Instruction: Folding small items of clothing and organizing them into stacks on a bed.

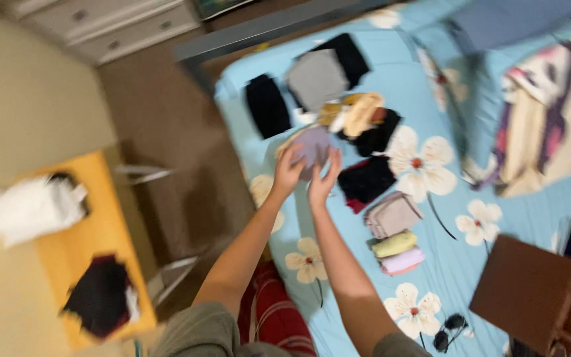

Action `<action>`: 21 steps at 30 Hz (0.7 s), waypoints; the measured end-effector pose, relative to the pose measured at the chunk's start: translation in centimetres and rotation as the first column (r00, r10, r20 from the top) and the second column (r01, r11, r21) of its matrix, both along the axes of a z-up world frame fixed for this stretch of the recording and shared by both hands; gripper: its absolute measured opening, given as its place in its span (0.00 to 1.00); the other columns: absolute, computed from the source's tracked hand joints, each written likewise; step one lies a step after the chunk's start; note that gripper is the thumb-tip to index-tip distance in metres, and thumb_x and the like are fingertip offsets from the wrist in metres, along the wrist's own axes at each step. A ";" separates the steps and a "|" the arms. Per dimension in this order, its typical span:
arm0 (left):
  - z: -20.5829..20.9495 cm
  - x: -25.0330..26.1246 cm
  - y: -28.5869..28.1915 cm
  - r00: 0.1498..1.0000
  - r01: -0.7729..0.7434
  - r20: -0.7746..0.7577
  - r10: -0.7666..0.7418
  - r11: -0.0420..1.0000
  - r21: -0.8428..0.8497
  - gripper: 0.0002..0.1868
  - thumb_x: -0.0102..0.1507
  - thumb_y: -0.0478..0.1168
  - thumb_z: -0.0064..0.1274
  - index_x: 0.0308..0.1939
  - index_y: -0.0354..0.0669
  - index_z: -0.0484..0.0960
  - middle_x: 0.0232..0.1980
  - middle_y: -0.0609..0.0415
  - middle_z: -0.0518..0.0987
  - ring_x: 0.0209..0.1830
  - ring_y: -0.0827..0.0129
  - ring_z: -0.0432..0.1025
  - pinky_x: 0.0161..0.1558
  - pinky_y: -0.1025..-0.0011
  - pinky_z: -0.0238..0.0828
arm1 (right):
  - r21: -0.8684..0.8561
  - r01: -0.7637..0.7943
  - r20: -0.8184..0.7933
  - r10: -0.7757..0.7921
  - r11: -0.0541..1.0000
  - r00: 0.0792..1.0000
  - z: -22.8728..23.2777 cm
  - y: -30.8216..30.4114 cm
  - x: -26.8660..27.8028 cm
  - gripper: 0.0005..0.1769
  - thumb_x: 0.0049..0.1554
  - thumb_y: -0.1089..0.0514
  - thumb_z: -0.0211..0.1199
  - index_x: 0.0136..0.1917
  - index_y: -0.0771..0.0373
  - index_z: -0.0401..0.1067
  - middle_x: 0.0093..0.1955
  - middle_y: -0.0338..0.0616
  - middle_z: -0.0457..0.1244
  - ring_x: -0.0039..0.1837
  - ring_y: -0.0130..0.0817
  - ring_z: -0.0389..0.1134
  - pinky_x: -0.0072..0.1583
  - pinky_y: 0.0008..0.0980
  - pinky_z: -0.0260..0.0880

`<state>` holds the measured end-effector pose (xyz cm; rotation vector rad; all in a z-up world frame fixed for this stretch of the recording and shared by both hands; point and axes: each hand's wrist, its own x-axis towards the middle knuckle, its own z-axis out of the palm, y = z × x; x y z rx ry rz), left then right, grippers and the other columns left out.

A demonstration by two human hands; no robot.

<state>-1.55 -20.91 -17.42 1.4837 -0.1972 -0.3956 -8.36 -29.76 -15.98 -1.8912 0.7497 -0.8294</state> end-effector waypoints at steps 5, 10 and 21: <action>-1.4 -9.8 22.1 0.948 -0.239 -0.114 0.296 0.902 0.361 0.18 0.64 0.29 0.51 0.58 0.39 0.81 0.55 0.46 0.78 0.50 0.61 0.74 0.55 0.65 0.74 | 0.537 -0.444 0.175 0.420 0.717 0.890 -2.5 19.0 -3.7 0.34 0.62 0.68 0.54 0.80 0.61 0.53 0.85 0.51 0.45 0.84 0.47 0.47 0.79 0.43 0.49; 1.3 -17.1 42.4 0.579 -0.592 -0.146 0.802 0.536 0.601 0.20 0.59 0.28 0.50 0.56 0.42 0.78 0.57 0.49 0.74 0.55 0.60 0.70 0.58 0.63 0.69 | 0.657 -0.610 0.105 0.747 0.443 0.656 0.3 31.9 -4.4 0.37 0.62 0.65 0.60 0.81 0.61 0.51 0.85 0.49 0.45 0.85 0.45 0.44 0.79 0.42 0.50; 1.3 -25.5 62.7 -0.333 -0.580 -0.022 0.943 -0.186 0.793 0.40 0.58 0.50 0.70 0.65 0.43 0.61 0.66 0.36 0.59 0.64 0.45 0.58 0.62 0.46 0.59 | 0.721 -0.461 -0.360 0.848 0.517 0.388 -9.5 49.7 -1.0 0.50 0.60 0.43 0.71 0.82 0.59 0.46 0.80 0.54 0.50 0.76 0.44 0.54 0.73 0.44 0.56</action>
